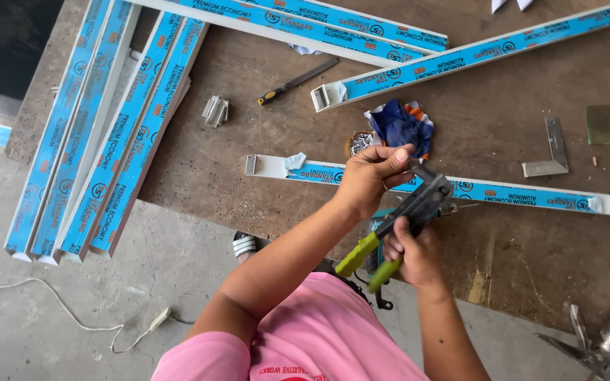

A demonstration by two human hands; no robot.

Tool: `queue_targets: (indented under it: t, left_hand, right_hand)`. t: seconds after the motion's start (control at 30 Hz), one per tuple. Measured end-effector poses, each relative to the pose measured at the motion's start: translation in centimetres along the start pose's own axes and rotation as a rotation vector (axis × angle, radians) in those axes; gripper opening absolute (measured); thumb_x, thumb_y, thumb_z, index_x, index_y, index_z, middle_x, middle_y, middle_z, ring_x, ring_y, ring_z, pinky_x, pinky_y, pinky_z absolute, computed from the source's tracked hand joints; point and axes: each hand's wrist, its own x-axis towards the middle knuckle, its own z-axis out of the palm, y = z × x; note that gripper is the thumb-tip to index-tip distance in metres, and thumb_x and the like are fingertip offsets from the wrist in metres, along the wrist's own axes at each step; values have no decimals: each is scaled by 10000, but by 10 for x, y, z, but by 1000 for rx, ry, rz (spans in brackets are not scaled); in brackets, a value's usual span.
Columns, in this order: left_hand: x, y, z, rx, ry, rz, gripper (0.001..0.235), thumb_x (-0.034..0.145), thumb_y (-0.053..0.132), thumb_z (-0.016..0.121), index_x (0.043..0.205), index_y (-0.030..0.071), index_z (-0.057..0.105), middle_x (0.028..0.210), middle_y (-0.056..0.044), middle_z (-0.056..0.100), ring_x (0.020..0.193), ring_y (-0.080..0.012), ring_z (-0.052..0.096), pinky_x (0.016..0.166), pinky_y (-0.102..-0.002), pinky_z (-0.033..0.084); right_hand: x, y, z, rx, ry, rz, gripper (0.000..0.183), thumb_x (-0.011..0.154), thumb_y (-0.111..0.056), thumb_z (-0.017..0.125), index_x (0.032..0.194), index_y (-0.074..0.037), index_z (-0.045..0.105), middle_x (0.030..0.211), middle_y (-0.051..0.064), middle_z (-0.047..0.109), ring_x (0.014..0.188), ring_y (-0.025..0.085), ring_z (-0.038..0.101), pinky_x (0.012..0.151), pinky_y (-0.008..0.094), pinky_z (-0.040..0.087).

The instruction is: Assembling aluminum profiles by drilling holes and joining components with a hand riveter

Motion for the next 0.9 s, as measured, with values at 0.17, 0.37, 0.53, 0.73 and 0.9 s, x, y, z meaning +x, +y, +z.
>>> queue_targets:
  t: [0.17, 0.37, 0.53, 0.73, 0.9]
  left_hand:
    - [-14, -19, -7, -145, -83, -470, 206, 863, 129, 846, 901, 7, 684, 1056, -133, 770, 816, -173, 768, 751, -270, 661]
    - [-22, -30, -11, 537, -396, -236, 522, 865, 225, 852, 1309, 20, 669, 1184, -158, 740, 1019, -215, 692, 879, -357, 585]
    - [37, 8, -138, 2004, -463, 389, 949, 667, 474, 933, 1428, 102, 505, 1370, -167, 561, 1294, -395, 540, 1147, -652, 348]
    - [54, 34, -207, 2278, -583, 537, 751, 824, 621, 704, 1390, 147, 561, 1220, -45, 550, 1166, -277, 564, 998, -534, 527]
    - [63, 51, -160, 2110, -478, 685, 674, 835, 592, 722, 1327, 147, 604, 1165, -37, 560, 1102, -257, 575, 875, -509, 568]
  right_hand:
    - [-54, -115, 23, -1298, 328, 164, 566, 706, -435, 910, 566, 32, 621, 427, 200, 509, 425, 364, 527, 494, 477, 422]
    - [-41, -69, -54, -1268, 421, -71, 424, 874, -489, 821, 837, -78, 719, 611, 120, 683, 671, 318, 709, 655, 422, 547]
    - [-31, -21, -167, -1630, 761, 117, 624, 874, -581, 747, 1161, -40, 627, 1035, 244, 734, 1018, 441, 711, 844, 524, 585]
    - [-14, 17, -215, -1630, 886, 48, 854, 819, -634, 770, 1363, -16, 543, 1260, 299, 550, 1159, 524, 558, 908, 624, 526]
    - [4, 15, -161, -1553, 880, 214, 1018, 885, -742, 546, 1631, -121, 240, 1604, 281, 260, 1421, 546, 304, 1048, 748, 360]
